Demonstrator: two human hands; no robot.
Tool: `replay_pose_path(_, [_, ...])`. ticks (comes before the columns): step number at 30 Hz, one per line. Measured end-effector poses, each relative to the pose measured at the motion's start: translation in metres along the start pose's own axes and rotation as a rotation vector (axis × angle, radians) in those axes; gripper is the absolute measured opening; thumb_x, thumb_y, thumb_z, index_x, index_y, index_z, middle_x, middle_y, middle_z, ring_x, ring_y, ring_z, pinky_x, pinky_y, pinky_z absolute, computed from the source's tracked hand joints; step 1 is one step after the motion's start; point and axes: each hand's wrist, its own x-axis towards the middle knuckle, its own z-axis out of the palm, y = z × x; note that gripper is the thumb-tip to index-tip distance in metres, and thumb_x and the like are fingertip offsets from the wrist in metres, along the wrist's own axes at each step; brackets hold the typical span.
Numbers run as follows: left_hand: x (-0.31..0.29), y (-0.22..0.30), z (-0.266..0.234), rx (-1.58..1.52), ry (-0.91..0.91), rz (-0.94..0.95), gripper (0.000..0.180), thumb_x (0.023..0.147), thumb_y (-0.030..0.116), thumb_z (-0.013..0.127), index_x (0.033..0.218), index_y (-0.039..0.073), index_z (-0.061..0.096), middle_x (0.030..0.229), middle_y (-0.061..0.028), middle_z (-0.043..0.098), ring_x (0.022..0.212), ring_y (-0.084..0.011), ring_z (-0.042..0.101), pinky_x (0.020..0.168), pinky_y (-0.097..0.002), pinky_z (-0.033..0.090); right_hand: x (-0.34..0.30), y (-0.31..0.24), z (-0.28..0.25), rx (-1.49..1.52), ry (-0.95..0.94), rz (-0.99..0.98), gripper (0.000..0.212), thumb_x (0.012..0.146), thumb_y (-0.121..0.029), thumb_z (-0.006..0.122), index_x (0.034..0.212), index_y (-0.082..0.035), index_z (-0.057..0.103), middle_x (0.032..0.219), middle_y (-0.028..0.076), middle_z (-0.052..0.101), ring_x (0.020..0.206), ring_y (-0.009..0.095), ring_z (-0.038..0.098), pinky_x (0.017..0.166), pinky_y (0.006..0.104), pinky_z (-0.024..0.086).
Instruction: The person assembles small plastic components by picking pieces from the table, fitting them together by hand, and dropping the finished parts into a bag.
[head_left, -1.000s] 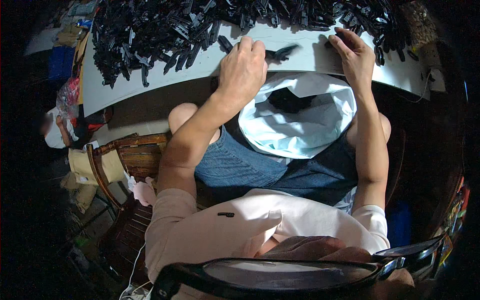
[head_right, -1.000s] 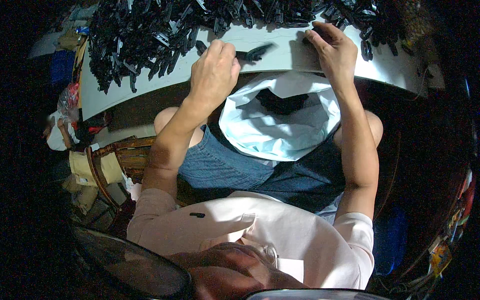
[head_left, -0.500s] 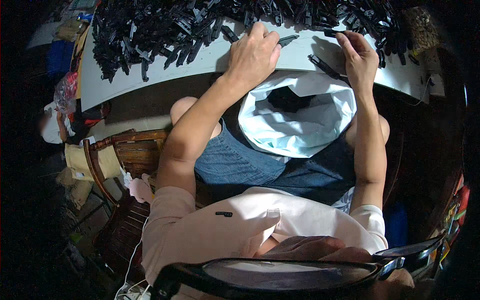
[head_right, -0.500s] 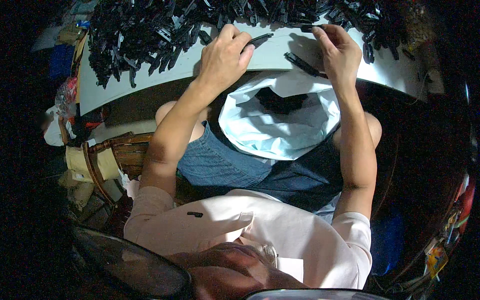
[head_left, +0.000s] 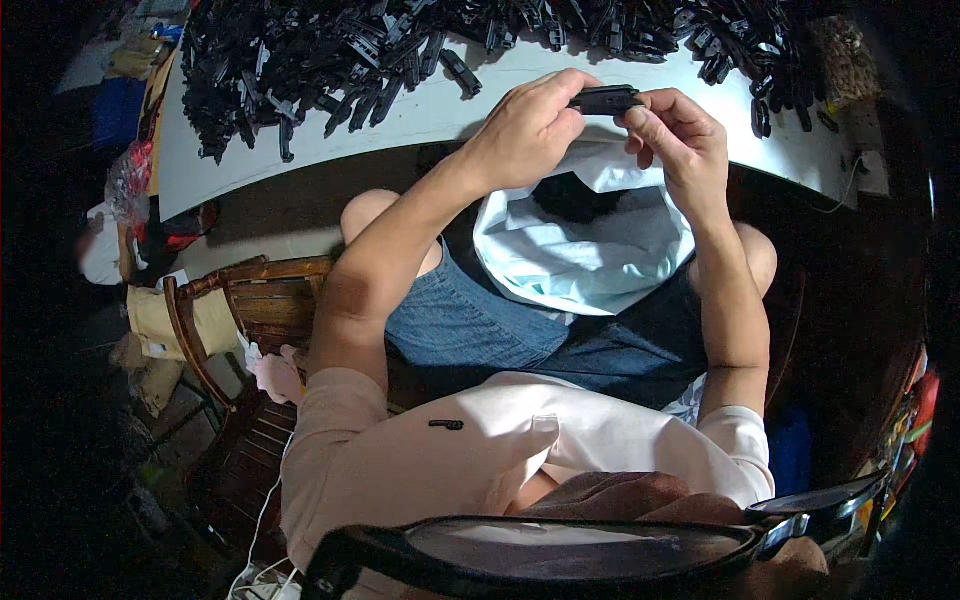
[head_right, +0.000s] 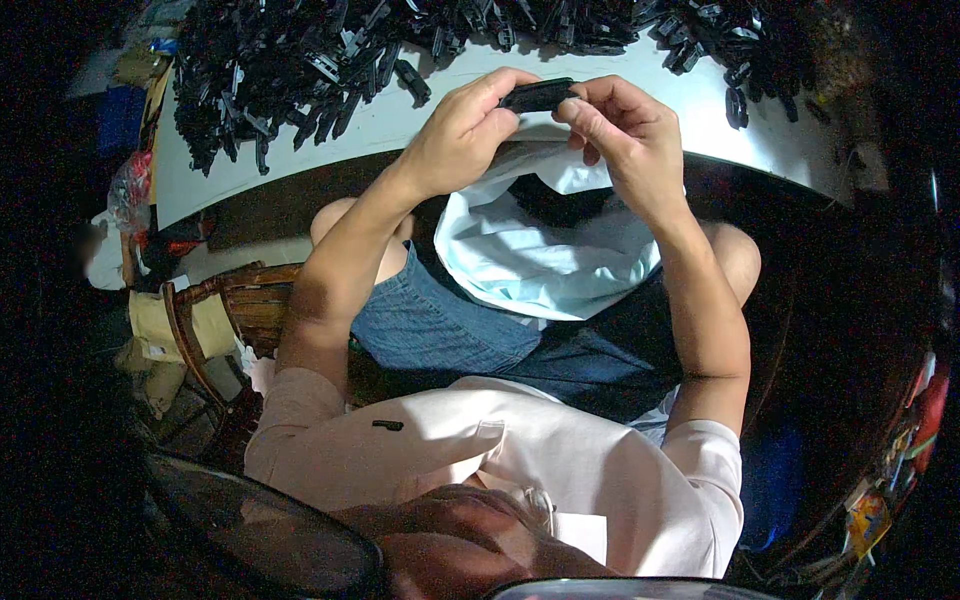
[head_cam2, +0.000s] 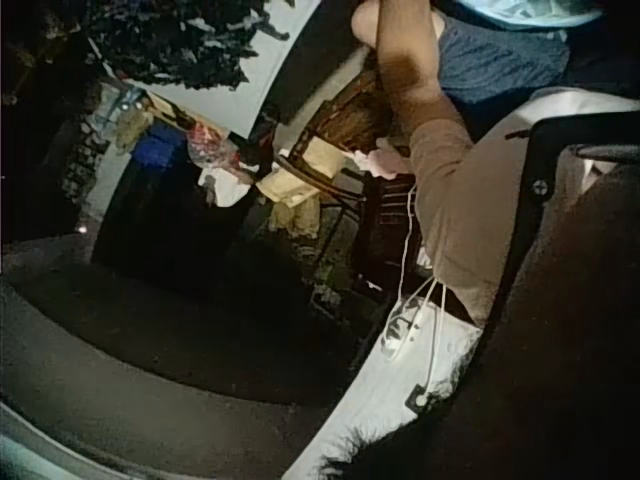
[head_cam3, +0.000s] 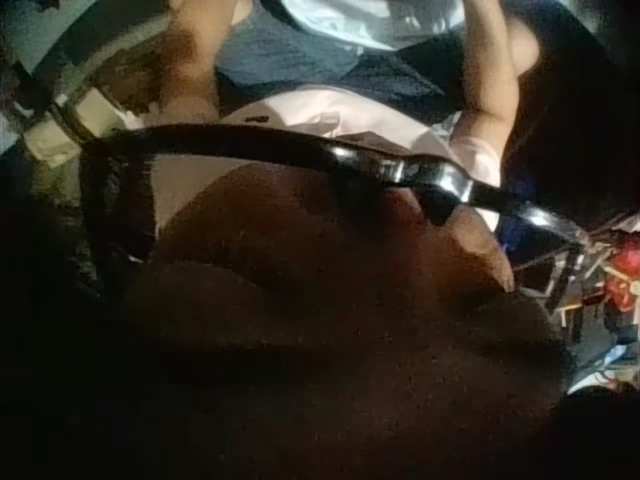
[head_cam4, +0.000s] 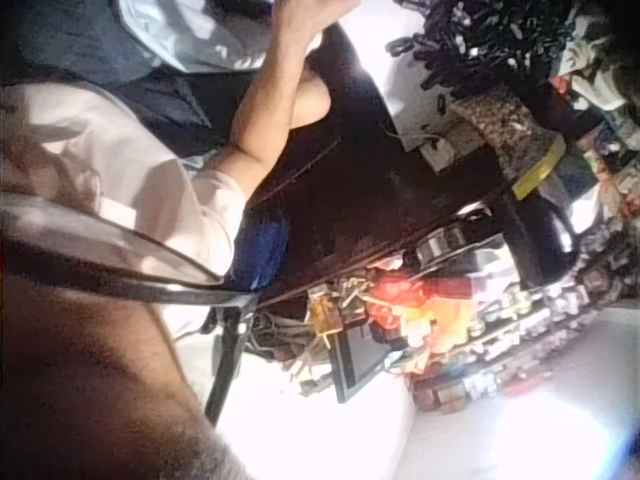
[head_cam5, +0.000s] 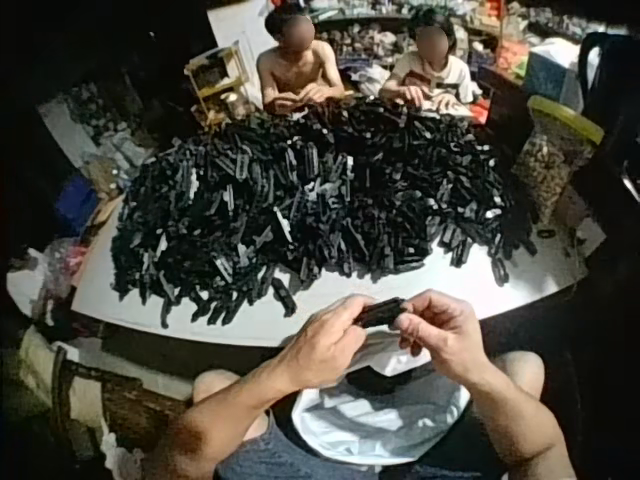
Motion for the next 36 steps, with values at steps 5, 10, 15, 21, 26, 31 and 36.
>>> replay_pose_path(5, [-0.002,0.009,-0.005,-0.213,-0.044,-0.154,0.041,0.090,0.006,0.045,0.128,-0.001,0.060,0.092,-0.0055,0.067,0.075,-0.0108,0.060,0.070,-0.0285,0.051,-0.002,0.002,-0.001,-0.012,-0.014,0.016,0.016,0.099,-0.017,0.071,0.103,-0.001,0.072,0.084,0.003,0.073,0.070,0.007,0.067,0.058,0.0211,0.051])
replay_pose_path(10, [-0.002,0.017,-0.002,-0.126,-0.044,-0.169,0.037,0.093,0.015,0.071,0.125,0.000,0.062,0.092,-0.0030,0.066,0.076,-0.0074,0.060,0.067,-0.0262,0.051,-0.002,0.005,0.000,0.047,-0.026,-0.037,0.016,0.099,-0.015,0.071,0.106,-0.001,0.071,0.085,0.004,0.072,0.072,0.009,0.068,0.060,0.0217,0.052])
replay_pose_path(15, [0.000,0.017,-0.002,0.033,0.048,-0.047,0.038,0.090,0.021,0.080,0.118,0.000,0.065,0.094,-0.0056,0.068,0.078,-0.0093,0.063,0.068,-0.0263,0.052,-0.004,0.004,-0.001,0.043,-0.043,-0.032,0.017,0.097,-0.015,0.073,0.106,-0.001,0.071,0.085,0.004,0.072,0.073,0.008,0.067,0.060,0.0220,0.052])
replay_pose_path(21, [-0.001,0.019,0.003,0.053,0.107,0.005,0.037,0.094,0.028,0.074,0.118,0.000,0.066,0.094,-0.0105,0.069,0.079,-0.0174,0.066,0.069,-0.0302,0.053,-0.004,0.005,-0.004,0.036,-0.051,-0.038,0.018,0.097,-0.016,0.073,0.109,-0.002,0.071,0.086,0.002,0.072,0.075,0.006,0.066,0.061,0.0203,0.049])
replay_pose_path(26, [-0.001,0.003,0.011,-0.015,0.201,0.062,0.034,0.106,0.029,0.057,0.123,0.000,0.064,0.090,-0.0052,0.066,0.077,-0.0091,0.061,0.066,-0.0248,0.050,-0.004,0.000,0.001,0.057,-0.031,-0.043,0.016,0.099,-0.017,0.071,0.107,-0.003,0.069,0.096,0.005,0.073,0.079,0.006,0.064,0.062,0.0204,0.049])
replay_pose_path(31, [-0.003,-0.004,0.003,-0.337,0.062,-0.315,0.033,0.110,0.025,0.050,0.128,0.000,0.061,0.084,0.0017,0.057,0.067,-0.0029,0.049,0.055,-0.0205,0.040,-0.002,0.002,0.000,0.159,0.062,-0.144,0.011,0.102,-0.013,0.063,0.097,-0.003,0.061,0.117,0.012,0.071,0.082,0.007,0.061,0.070,0.0219,0.051])
replay_pose_path(36, [-0.004,0.008,0.003,-0.343,0.044,-0.332,0.033,0.110,0.024,0.048,0.130,0.001,0.060,0.087,0.0010,0.059,0.068,-0.0026,0.050,0.055,-0.0190,0.041,-0.001,-0.001,0.000,0.279,0.160,-0.115,0.010,0.105,-0.013,0.054,0.102,-0.003,0.056,0.093,0.010,0.068,0.079,0.010,0.066,0.076,0.0288,0.059])
